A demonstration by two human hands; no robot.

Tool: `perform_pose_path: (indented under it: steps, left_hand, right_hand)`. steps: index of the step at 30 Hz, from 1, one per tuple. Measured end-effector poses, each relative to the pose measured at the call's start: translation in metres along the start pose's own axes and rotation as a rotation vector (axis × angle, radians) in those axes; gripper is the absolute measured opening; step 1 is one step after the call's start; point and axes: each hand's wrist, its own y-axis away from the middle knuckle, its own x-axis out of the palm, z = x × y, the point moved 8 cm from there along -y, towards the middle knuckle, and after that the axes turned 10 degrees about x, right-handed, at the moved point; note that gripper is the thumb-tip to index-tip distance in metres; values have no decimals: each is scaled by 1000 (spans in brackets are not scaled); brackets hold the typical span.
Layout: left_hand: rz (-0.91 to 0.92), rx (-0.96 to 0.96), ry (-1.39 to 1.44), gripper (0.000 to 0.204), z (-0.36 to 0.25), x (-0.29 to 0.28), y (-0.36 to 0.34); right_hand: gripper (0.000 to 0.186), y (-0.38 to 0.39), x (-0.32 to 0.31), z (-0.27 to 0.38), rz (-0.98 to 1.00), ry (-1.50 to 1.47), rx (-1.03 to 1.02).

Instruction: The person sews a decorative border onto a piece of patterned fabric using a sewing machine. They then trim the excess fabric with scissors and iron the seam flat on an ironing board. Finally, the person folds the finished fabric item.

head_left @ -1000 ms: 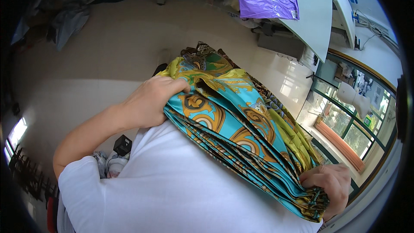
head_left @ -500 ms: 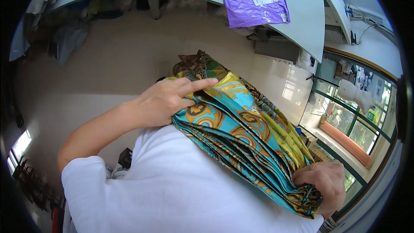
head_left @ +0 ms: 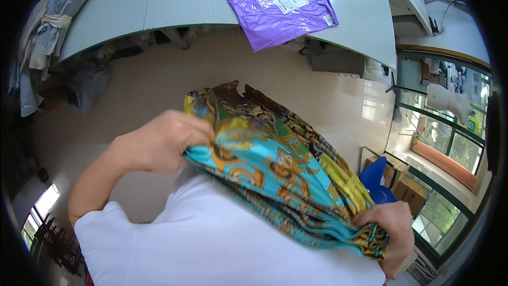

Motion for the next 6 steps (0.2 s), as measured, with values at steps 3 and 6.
perform_pose_path:
  steps: [3, 6]
  left_hand:
    - [229, -139, 580, 33, 33, 5, -26]
    - [-8, -253, 830, 39, 121, -32, -69]
  right_hand:
    - [28, -9, 7, -12, 162, -78, -92]
    - [39, -16, 19, -37, 394, -204, -441]
